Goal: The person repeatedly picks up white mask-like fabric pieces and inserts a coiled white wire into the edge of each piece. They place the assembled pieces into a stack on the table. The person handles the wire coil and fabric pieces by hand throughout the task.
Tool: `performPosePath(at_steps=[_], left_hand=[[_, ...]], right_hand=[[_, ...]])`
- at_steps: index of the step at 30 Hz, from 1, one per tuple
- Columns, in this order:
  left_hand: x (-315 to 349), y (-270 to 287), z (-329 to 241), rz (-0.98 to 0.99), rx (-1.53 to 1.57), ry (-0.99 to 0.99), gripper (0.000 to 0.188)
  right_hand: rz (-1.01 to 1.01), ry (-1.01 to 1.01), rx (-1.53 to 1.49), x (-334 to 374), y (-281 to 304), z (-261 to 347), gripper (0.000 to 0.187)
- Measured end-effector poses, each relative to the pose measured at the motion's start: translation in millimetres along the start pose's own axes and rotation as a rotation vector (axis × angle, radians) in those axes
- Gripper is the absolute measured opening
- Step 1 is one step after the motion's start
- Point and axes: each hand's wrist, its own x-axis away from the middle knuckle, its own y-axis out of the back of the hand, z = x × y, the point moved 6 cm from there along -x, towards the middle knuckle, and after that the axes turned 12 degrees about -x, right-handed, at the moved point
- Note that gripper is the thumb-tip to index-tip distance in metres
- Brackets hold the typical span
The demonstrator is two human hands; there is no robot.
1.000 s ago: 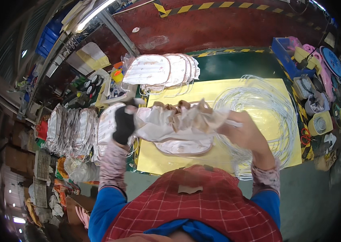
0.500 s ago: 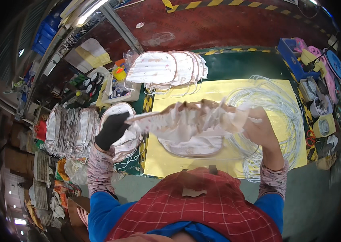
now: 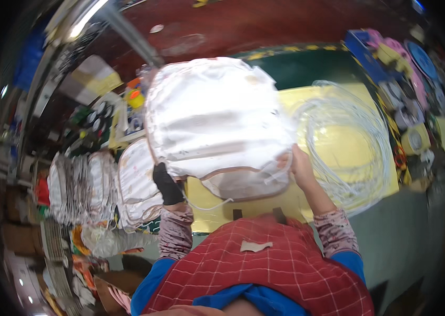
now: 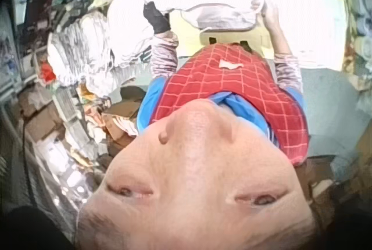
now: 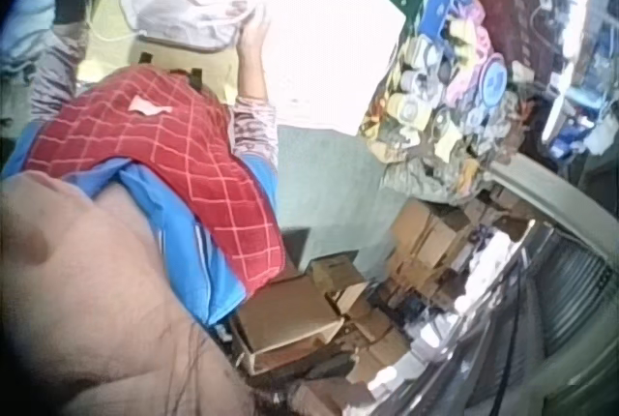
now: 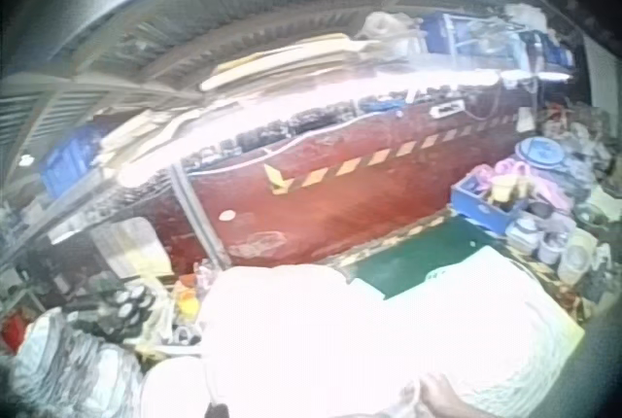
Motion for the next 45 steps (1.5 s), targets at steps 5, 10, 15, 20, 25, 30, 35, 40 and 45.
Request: performPosePath(at_steps=[5,10,15,20,25,30,35,40,45], left_hand=[[-90,12,-22,-0.227,-0.427,-0.572,0.034],[-155,-112,-130,0.137,-0.268,-0.438,0.024],[-198,-229,-30,0.4,-1.18,-0.523,0.046],[15,-317,8,1.032,-0.483,-0.565,0.033],[234,-298,-39,1.57,-0.191,-0.266,0.034],[306,-271,-99,1.669,-0.061,-0.088,0.041],[334,-265,-127,1.676,-0.006,-0.372,0.039],[326,-250,-82,1.832,0.192,-0.097,0.029],[244,-215,-88,1.432,-0.401,-0.898,0.013]], right_hand=[[-0.196,0.088,0.263,38,74,13,0.045],[-0.373,0.061,0.192,109,190,30,0.034],[-0.792,0.227,0.389,160,314,36,0.026],[-1.126,0.341,0.91,184,405,44,0.025],[-1.043,0.066,1.08,165,404,50,0.028],[-0.912,0.524,0.395,172,357,103,0.029],[-0.306,0.526,-0.047,158,104,187,0.04],[0.098,0.526,-0.141,140,-29,172,0.036],[-0.036,0.644,-0.11,130,-15,207,0.046]])
